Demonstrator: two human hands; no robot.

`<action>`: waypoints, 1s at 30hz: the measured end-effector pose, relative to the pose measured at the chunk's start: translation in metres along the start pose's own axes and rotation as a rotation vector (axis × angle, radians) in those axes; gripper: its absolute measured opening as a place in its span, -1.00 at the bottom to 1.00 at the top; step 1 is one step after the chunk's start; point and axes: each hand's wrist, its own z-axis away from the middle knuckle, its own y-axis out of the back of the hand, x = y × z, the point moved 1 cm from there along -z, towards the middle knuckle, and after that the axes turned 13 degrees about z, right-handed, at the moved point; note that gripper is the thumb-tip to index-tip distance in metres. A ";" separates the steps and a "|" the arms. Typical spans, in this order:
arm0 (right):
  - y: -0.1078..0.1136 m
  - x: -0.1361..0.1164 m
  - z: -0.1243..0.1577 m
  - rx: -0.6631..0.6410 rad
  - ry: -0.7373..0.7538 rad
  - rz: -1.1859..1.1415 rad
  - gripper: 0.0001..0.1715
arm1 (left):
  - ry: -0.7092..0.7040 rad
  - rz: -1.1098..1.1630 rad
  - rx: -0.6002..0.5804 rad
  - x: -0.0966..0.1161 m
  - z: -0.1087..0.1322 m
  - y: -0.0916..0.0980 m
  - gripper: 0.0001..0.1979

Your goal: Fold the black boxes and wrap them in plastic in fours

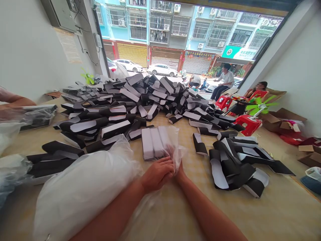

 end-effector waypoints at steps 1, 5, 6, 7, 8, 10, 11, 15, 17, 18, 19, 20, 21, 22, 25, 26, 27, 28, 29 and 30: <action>0.000 0.000 -0.001 -0.005 -0.010 -0.009 -0.43 | 0.032 0.032 0.047 -0.001 0.003 -0.001 -0.72; 0.002 -0.005 -0.004 -0.028 -0.027 0.032 -0.56 | 0.233 0.090 0.308 -0.010 0.015 -0.004 -0.69; 0.003 -0.007 -0.004 -0.036 -0.019 0.055 -0.61 | 0.256 0.098 0.373 -0.013 0.016 -0.005 -0.69; 0.004 -0.009 -0.004 -0.041 -0.005 0.082 -0.67 | 0.269 0.106 0.422 -0.015 0.017 -0.005 -0.70; 0.005 -0.010 -0.003 -0.041 0.008 0.109 -0.72 | 0.276 0.113 0.460 -0.018 0.017 -0.005 -0.70; 0.007 -0.013 -0.002 -0.024 0.022 0.148 -0.77 | 0.286 0.107 0.495 -0.023 0.014 -0.004 -0.70; 0.008 -0.015 -0.001 -0.018 0.026 0.153 -0.76 | 0.278 0.091 0.479 -0.025 0.012 -0.004 -0.69; 0.014 -0.021 -0.005 -0.072 0.047 0.044 -0.60 | 0.168 0.025 0.301 -0.031 0.005 -0.006 -0.66; 0.022 -0.023 -0.009 -0.199 0.053 0.005 -0.52 | 0.168 0.016 0.225 -0.034 0.004 -0.007 -0.63; 0.028 -0.024 -0.011 -0.281 0.053 0.001 -0.51 | 0.190 0.012 0.201 -0.036 0.005 -0.008 -0.60; 0.034 -0.024 -0.014 -0.363 0.049 0.000 -0.52 | 0.213 0.003 0.178 -0.037 0.005 -0.008 -0.56; 0.042 -0.024 -0.016 -0.436 0.036 -0.012 -0.52 | 0.237 -0.010 0.159 -0.039 0.006 -0.008 -0.52; 0.051 -0.023 -0.017 -0.498 0.004 -0.042 -0.53 | 0.261 -0.025 0.143 -0.041 0.007 -0.008 -0.49; 0.060 -0.021 -0.019 -0.544 -0.050 -0.095 -0.51 | 0.286 -0.043 0.126 -0.042 0.008 -0.008 -0.48; 0.087 -0.013 -0.021 -0.551 -0.275 -0.357 -0.43 | 0.377 -0.086 0.078 -0.045 0.011 -0.008 -0.54; 0.094 -0.010 -0.021 -0.523 -0.345 -0.459 -0.44 | 0.401 -0.090 0.064 -0.045 0.012 -0.008 -0.55; 0.101 -0.007 -0.020 -0.497 -0.408 -0.556 -0.46 | 0.416 -0.089 0.050 -0.045 0.012 -0.008 -0.56; 0.106 -0.004 -0.018 -0.480 -0.465 -0.644 -0.48 | 0.419 -0.083 0.034 -0.044 0.012 -0.008 -0.56; 0.110 -0.003 -0.015 -0.484 -0.517 -0.717 -0.50 | 0.412 -0.077 0.020 -0.043 0.012 -0.007 -0.56; 0.113 -0.002 -0.011 -0.505 -0.563 -0.767 -0.52 | 0.398 -0.074 0.006 -0.041 0.011 -0.007 -0.56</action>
